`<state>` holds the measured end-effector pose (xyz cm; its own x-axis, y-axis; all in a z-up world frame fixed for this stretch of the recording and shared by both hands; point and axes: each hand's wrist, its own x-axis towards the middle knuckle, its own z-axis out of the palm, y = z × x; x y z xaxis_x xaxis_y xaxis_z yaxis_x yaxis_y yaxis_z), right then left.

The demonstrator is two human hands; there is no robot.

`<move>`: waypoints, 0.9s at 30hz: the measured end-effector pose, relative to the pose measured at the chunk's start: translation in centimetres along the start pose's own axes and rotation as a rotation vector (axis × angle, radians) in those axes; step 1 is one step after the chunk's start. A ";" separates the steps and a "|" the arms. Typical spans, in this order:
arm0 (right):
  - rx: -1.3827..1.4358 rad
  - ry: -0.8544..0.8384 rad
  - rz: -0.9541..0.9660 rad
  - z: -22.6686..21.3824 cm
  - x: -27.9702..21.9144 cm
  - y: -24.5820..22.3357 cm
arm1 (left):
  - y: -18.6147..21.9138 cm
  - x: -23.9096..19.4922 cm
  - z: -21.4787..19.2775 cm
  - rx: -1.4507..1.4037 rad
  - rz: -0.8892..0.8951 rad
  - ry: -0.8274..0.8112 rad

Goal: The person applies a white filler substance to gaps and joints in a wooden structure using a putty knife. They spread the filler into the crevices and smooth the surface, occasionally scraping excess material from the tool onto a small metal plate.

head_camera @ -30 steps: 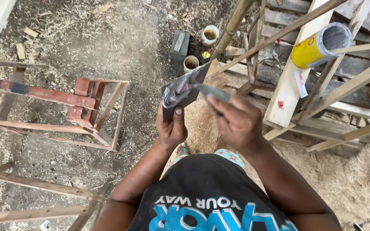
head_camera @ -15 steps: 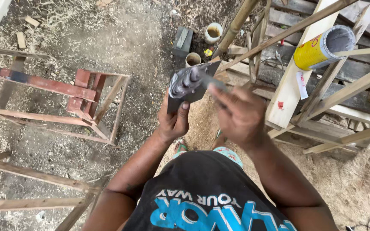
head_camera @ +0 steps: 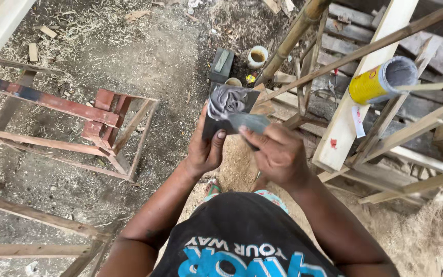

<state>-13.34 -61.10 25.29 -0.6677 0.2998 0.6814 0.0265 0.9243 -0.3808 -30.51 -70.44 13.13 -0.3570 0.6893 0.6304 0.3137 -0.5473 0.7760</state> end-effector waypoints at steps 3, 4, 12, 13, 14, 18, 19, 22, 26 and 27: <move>-0.097 0.005 0.057 -0.1 0.1 -0.2 | 0.3 0.3 -0.1 0.054 -0.039 -0.104; -0.131 0.005 0.109 -0.1 -0.1 -0.3 | 0.5 0.2 -0.3 0.104 0.015 -0.109; -0.125 -0.077 0.063 0.6 -1.7 1.9 | 0.8 0.4 -1.5 0.075 -0.127 -0.150; -0.098 -0.045 0.094 0.6 -2.1 1.7 | 1.2 0.0 -1.4 0.104 -0.088 -0.148; -0.106 -0.040 0.047 0.5 -2.1 1.8 | 1.2 0.0 -1.3 0.128 -0.034 -0.153; -0.062 -0.118 -0.035 0.1 -1.9 0.4 | 1.5 0.3 -1.0 0.009 -0.043 -0.129; -0.039 -0.161 -0.030 0.1 -1.4 0.1 | 1.3 0.7 -1.1 0.041 -0.041 -0.141; -0.244 -0.093 0.020 0.1 0.3 0.5 | 1.1 0.9 -1.3 0.146 -0.035 -0.159; -0.066 0.023 -0.074 0.4 0.4 0.3 | 1.4 0.6 -1.2 0.203 -0.012 -0.228; -0.035 -0.025 -0.077 0.3 0.4 0.3 | 1.4 0.9 -1.2 0.213 0.008 -0.231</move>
